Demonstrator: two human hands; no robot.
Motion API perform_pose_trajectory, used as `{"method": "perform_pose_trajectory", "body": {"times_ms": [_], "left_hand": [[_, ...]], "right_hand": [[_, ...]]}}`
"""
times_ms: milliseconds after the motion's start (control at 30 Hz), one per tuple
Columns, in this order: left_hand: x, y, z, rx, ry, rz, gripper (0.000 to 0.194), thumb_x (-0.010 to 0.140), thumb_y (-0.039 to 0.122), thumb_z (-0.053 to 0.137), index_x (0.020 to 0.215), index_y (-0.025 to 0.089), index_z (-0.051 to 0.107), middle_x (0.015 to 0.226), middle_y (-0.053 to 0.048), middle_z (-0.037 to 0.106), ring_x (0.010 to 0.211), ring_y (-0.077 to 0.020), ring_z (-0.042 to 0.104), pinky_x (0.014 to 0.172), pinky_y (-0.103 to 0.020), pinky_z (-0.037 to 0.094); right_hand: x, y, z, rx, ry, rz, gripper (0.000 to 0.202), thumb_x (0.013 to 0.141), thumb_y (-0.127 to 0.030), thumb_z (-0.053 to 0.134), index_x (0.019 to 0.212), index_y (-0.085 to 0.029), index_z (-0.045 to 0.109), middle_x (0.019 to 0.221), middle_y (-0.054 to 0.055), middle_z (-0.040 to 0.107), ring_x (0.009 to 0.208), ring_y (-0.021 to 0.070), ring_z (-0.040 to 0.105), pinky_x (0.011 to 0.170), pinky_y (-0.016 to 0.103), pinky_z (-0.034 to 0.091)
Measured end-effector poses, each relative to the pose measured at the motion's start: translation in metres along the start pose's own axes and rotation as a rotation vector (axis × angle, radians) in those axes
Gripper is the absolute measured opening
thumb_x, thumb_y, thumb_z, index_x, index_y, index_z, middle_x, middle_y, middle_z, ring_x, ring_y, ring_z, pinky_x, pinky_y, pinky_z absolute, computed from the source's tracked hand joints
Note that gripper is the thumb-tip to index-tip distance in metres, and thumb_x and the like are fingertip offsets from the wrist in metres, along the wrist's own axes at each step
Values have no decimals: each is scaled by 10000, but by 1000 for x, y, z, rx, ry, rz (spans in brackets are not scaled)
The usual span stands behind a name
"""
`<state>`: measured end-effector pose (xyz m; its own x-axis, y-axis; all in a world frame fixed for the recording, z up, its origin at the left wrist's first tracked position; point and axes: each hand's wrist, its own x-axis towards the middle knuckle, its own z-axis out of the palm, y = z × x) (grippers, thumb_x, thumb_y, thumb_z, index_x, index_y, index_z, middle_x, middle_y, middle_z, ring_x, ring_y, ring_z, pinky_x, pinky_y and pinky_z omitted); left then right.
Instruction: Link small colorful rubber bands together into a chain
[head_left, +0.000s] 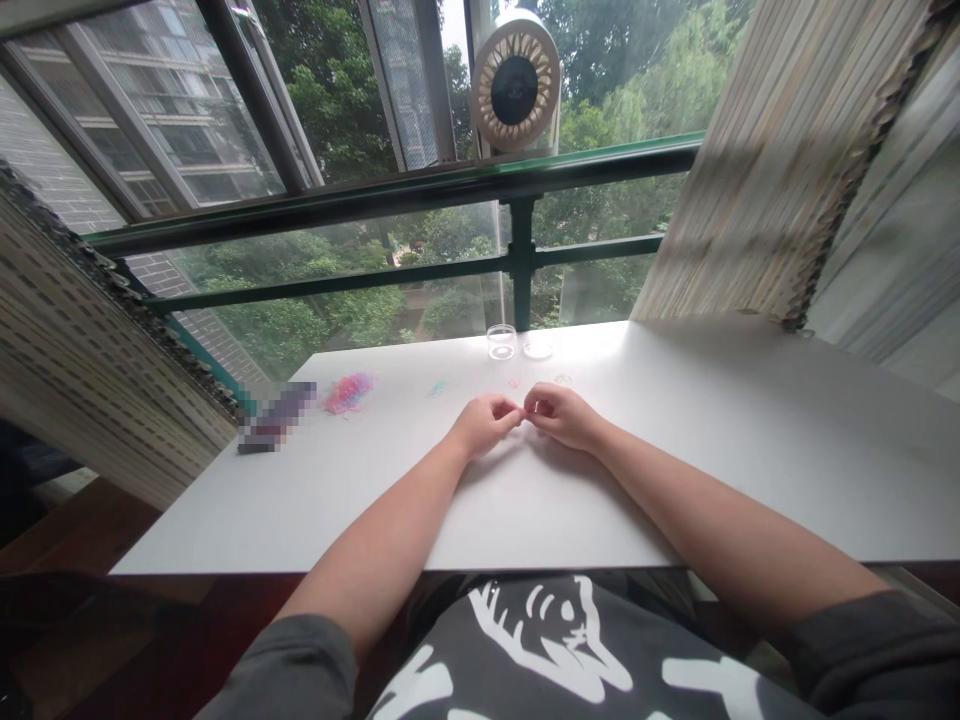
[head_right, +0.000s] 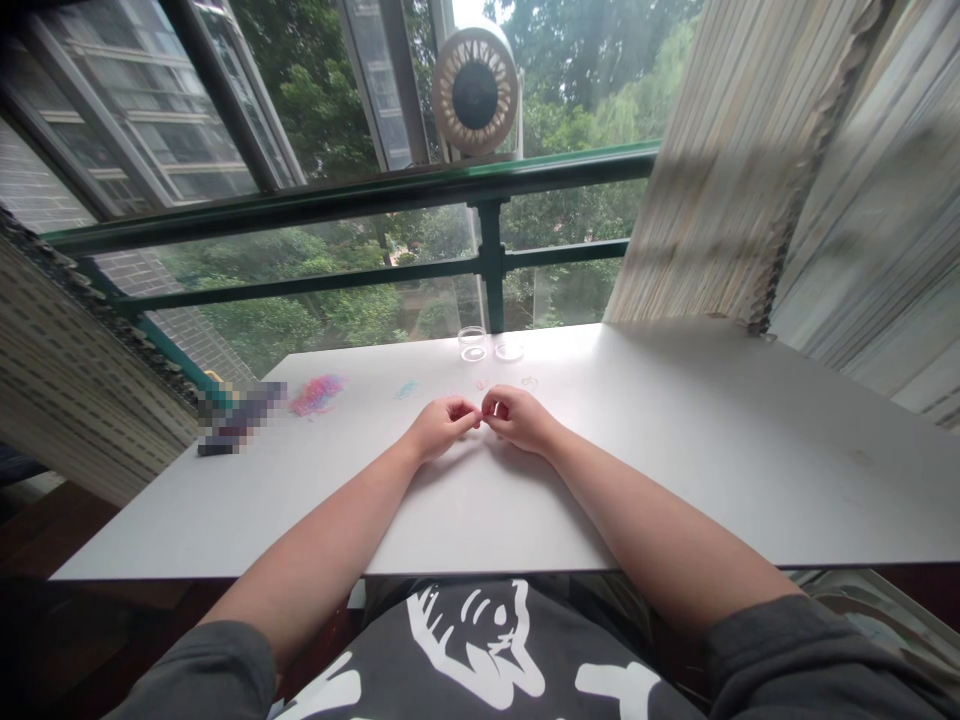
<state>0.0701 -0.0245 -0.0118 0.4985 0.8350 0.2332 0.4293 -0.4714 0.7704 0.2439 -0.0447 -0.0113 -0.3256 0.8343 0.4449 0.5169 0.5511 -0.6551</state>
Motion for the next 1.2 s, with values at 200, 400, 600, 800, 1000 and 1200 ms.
{"method": "perform_pose_trajectory", "body": {"times_ms": [200, 400, 600, 800, 1000, 1200], "left_hand": [[0, -1, 0, 33, 3, 12, 286, 727, 406, 494, 778, 155, 622, 757, -25, 634, 660, -119, 555, 615, -219, 425], [0, 0, 1, 13, 12, 28, 265, 726, 384, 507, 798, 156, 618, 778, -30, 633, 682, -122, 559, 644, -226, 429], [0, 1, 0, -7, 8, 53, 227, 722, 345, 524, 800, 153, 617, 797, -31, 638, 702, -122, 564, 684, -231, 433], [0, 2, -1, 13, 13, 57, 220, 719, 340, 531, 797, 155, 620, 790, -34, 641, 708, -129, 573, 679, -237, 440], [-1, 2, -4, 14, -55, 58, 248, 699, 366, 553, 803, 152, 623, 760, -35, 649, 683, -127, 582, 645, -229, 441], [-3, -1, -9, 36, -110, 43, 258, 673, 374, 581, 794, 150, 622, 753, -38, 650, 675, -126, 583, 621, -221, 437]], "right_hand": [[0, 1, 0, 18, -35, 22, 27, 687, -181, 502, 699, -162, 517, 591, -31, 464, 476, 64, 420, 472, 190, 344], [-1, 3, 2, 0, -46, 1, 21, 680, -175, 507, 690, -164, 522, 632, -23, 472, 502, 64, 410, 489, 190, 348], [-1, 2, 1, -2, -60, 21, 58, 687, -210, 511, 708, -161, 533, 652, -13, 483, 513, 68, 415, 500, 196, 350], [-1, 1, -1, -36, -103, 110, 128, 700, -281, 515, 737, -159, 532, 536, -35, 460, 479, 74, 391, 474, 197, 319], [0, 0, -4, -78, -197, 138, 215, 693, -343, 528, 767, -147, 575, 648, 9, 556, 544, 89, 438, 511, 210, 333], [-1, -3, -8, -78, -310, 149, 238, 701, -364, 519, 743, -141, 593, 613, 4, 546, 546, 95, 449, 509, 209, 335]]}}
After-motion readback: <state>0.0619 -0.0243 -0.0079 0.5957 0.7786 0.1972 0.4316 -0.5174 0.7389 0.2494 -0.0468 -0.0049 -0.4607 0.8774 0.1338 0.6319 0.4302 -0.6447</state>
